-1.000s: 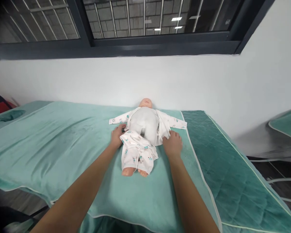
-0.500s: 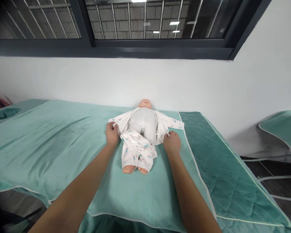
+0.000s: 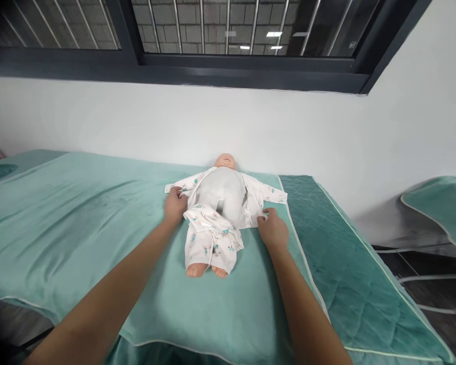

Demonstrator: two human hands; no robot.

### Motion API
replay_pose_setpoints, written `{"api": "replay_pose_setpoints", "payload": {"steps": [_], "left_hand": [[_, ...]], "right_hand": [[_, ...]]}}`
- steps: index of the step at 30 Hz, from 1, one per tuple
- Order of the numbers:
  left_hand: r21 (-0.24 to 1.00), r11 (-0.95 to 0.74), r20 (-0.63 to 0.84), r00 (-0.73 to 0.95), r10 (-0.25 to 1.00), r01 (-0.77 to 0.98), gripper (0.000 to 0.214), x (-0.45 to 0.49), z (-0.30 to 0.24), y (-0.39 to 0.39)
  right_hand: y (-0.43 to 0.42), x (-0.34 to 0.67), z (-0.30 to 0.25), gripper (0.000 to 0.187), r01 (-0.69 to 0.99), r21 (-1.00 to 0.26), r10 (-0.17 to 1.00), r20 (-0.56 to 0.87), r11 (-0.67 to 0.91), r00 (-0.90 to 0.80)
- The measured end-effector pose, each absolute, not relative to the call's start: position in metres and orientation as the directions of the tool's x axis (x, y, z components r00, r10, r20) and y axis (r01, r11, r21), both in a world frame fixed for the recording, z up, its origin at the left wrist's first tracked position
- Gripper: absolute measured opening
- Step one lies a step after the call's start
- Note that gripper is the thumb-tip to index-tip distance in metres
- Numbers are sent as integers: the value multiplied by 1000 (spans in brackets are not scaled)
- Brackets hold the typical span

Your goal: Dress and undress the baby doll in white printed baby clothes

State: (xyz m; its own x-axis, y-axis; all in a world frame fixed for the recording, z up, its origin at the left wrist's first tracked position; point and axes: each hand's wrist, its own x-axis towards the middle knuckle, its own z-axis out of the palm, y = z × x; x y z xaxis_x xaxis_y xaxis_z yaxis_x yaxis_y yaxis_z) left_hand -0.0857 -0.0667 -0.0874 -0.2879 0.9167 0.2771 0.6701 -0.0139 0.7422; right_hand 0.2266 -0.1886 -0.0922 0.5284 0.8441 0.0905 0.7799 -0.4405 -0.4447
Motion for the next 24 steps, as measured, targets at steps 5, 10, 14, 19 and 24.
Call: {"api": "replay_pose_setpoints", "payload": {"steps": [5,10,14,19,24], "left_hand": [[654,7,229,-207,951,757,33,-86,-85,-51],[613,-11,233,-168,958,790,32,-86,-87,-42],[654,2,304,-265,915,757,38,-91,-86,-48],[699,20,341,-358,869,715,39,-109,-84,-71],[671,119,308,-421,853,732,34,-130,-80,-91]], "right_hand": [[-184,227,-91,38,764,-449,830,84,-463,552],[-181,229,-93,39,752,-458,819,83,-474,567],[-181,229,-93,40,748,-466,816,89,-473,572],[-186,227,-89,42,740,-485,812,98,-466,576],[-191,227,-88,42,740,-503,816,110,-447,568]]}}
